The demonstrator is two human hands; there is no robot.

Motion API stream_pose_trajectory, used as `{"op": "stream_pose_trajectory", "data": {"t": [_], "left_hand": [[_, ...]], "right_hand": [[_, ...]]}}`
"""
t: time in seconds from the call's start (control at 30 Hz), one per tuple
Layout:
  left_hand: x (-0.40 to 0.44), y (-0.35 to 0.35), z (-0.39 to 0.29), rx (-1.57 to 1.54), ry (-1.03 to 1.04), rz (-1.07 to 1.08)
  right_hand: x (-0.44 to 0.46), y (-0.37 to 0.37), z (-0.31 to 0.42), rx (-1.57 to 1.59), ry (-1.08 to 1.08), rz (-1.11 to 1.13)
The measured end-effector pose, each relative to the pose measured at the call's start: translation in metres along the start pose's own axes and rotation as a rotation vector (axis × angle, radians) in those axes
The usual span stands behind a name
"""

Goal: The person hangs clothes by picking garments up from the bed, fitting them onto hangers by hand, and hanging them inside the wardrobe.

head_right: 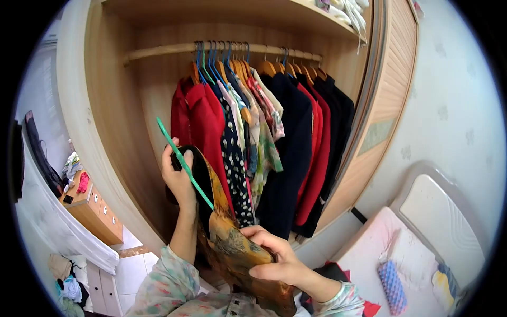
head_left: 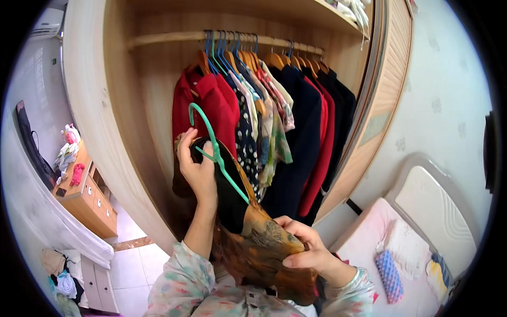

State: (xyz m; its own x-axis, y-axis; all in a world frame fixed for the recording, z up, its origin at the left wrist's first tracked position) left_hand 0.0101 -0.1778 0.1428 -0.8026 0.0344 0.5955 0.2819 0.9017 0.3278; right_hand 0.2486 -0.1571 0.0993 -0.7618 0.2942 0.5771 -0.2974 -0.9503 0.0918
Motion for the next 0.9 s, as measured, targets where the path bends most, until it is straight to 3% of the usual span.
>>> {"op": "stream_pose_trajectory", "data": {"t": [0.03, 0.13, 0.2, 0.27, 0.4, 0.5, 0.6, 0.8, 0.9], "left_hand": [[0.002, 0.000, 0.005, 0.059, 0.032, 0.029], [-0.002, -0.003, 0.026, -0.307, -0.189, 0.055], [-0.016, -0.003, 0.032, -0.323, -0.270, 0.169], [-0.027, -0.002, 0.027, -0.338, -0.258, 0.238], [-0.028, 0.012, 0.047, -0.157, -0.234, 0.344], [-0.024, 0.017, 0.047, -0.180, -0.338, 0.402], [-0.024, 0.025, 0.056, -0.195, -0.262, 0.407], [-0.001, 0.035, 0.058, 0.150, -0.051, 0.215], [0.008, 0.037, 0.095, 0.237, -0.135, 0.154]], "right_hand": [[0.013, 0.001, 0.000, 0.001, -0.017, 0.023], [0.053, -0.006, -0.004, -0.052, -0.013, 0.016], [0.084, -0.022, -0.015, -0.155, -0.047, -0.073], [0.116, -0.016, -0.014, 0.002, 0.092, -0.190], [0.187, -0.020, -0.014, 0.027, -0.042, -0.313], [0.233, -0.022, -0.016, 0.097, -0.159, -0.296], [0.269, -0.033, -0.019, 0.070, -0.239, -0.342], [0.341, -0.053, -0.046, 0.030, -0.284, -0.210], [0.350, -0.059, -0.073, 0.065, -0.226, -0.222]]}}
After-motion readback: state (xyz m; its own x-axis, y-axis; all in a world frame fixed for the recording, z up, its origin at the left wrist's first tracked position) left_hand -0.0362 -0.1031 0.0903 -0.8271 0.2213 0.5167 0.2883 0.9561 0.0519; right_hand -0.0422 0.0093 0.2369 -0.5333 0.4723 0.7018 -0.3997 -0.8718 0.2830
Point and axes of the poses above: each hand's wrist, its own x-axis towards the middle knuckle, its own y-axis out of the palm, z = x × y, the point moved 8 cm from there along x, towards the middle knuckle, and after that the axes turned 14 degrees about -y, right-handed, at the moved point
